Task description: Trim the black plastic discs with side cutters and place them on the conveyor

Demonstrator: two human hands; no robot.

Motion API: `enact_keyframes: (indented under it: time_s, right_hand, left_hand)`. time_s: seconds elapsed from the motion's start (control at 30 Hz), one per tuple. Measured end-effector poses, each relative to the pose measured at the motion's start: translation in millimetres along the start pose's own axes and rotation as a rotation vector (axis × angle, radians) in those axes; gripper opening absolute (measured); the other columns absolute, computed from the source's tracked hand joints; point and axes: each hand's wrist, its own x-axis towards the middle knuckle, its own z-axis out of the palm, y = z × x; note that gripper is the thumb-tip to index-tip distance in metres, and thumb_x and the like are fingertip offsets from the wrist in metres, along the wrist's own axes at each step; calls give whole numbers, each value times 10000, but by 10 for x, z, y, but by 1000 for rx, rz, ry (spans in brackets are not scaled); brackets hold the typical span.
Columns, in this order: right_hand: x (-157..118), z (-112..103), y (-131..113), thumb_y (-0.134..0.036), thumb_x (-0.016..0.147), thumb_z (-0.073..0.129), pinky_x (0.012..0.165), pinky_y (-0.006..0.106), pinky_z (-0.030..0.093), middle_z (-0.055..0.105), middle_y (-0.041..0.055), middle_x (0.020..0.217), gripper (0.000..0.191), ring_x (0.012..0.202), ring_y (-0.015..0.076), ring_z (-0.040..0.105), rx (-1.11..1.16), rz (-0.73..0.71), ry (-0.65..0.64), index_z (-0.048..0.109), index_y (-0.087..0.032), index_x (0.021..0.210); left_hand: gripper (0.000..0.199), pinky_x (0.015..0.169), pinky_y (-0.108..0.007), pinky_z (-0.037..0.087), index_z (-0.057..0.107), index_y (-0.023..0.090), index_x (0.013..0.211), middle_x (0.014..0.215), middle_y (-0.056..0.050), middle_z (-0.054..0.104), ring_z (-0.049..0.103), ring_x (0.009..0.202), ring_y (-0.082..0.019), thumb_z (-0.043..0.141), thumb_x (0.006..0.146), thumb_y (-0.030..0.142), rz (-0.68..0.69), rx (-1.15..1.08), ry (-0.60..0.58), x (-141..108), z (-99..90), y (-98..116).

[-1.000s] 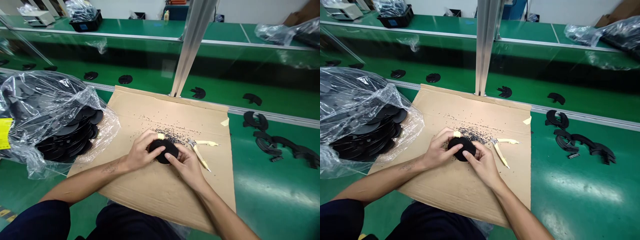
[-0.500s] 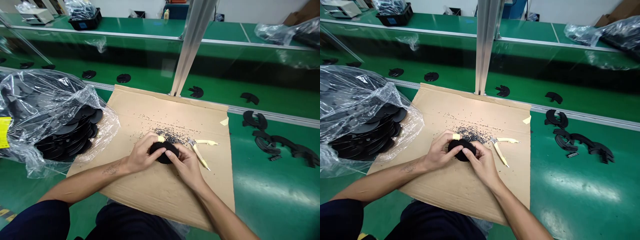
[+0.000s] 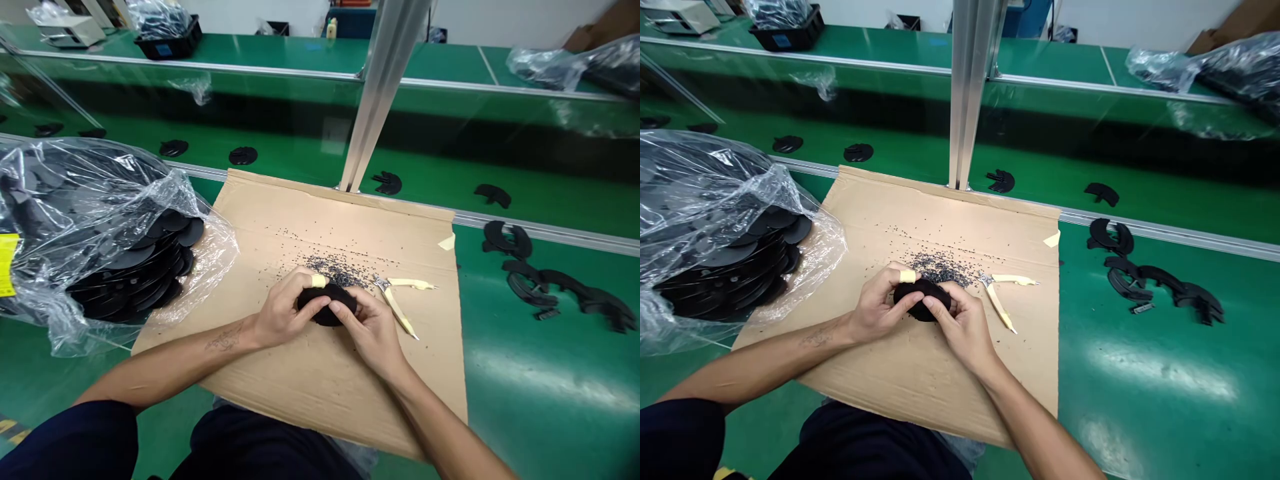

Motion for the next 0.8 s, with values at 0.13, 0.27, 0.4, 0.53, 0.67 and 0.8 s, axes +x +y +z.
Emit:
enact_keyframes:
  time_s: [0.13,0.27,0.4,0.53,0.67,0.8]
  right_hand:
    - [-2,9,-7,-463,836,717,574,231,437,588,3,758,269,664,130,524,18,6,3,679,-200,874]
    - [-2,16,-14,-445,836,721,582,232,451,602,2,771,251,663,128,536,40,4,2,678,-201,877]
    - [-8,21,-19,-432,850,711,589,233,459,612,5,781,234,675,131,548,19,-25,3,684,-203,890]
    - [-22,21,-39,-434,878,678,626,252,484,630,25,818,232,732,155,573,-29,-66,29,676,-204,909]
    - [-33,15,-60,-443,905,643,639,269,478,624,29,819,230,736,165,557,-104,-122,56,657,-214,917]
    - [-41,15,-58,-446,934,600,634,272,458,610,23,811,232,709,159,526,-151,-145,26,631,-219,900]
  left_hand:
    - [166,739,-279,531,567,183,1087,931,-42,622,613,850,-150,627,942,239,-6,-3,8,-12,7,-4]
    - [173,729,-278,528,568,182,1092,932,-45,620,611,844,-152,624,943,250,-21,1,14,-16,14,-2]
    - [173,748,-281,526,577,184,1090,934,-42,623,610,865,-154,629,939,251,-13,-6,14,-12,8,-4]
    - [290,684,-255,510,582,187,1158,943,-43,632,582,777,-132,663,920,333,-100,-58,6,3,-17,-7]
    - [291,636,-258,491,658,172,1052,863,-43,656,581,713,-135,663,912,427,-266,-156,-80,30,-53,-12]
    - [298,641,-272,486,690,170,1044,800,-40,655,593,727,-153,662,912,436,-230,-186,-84,57,-78,-19]
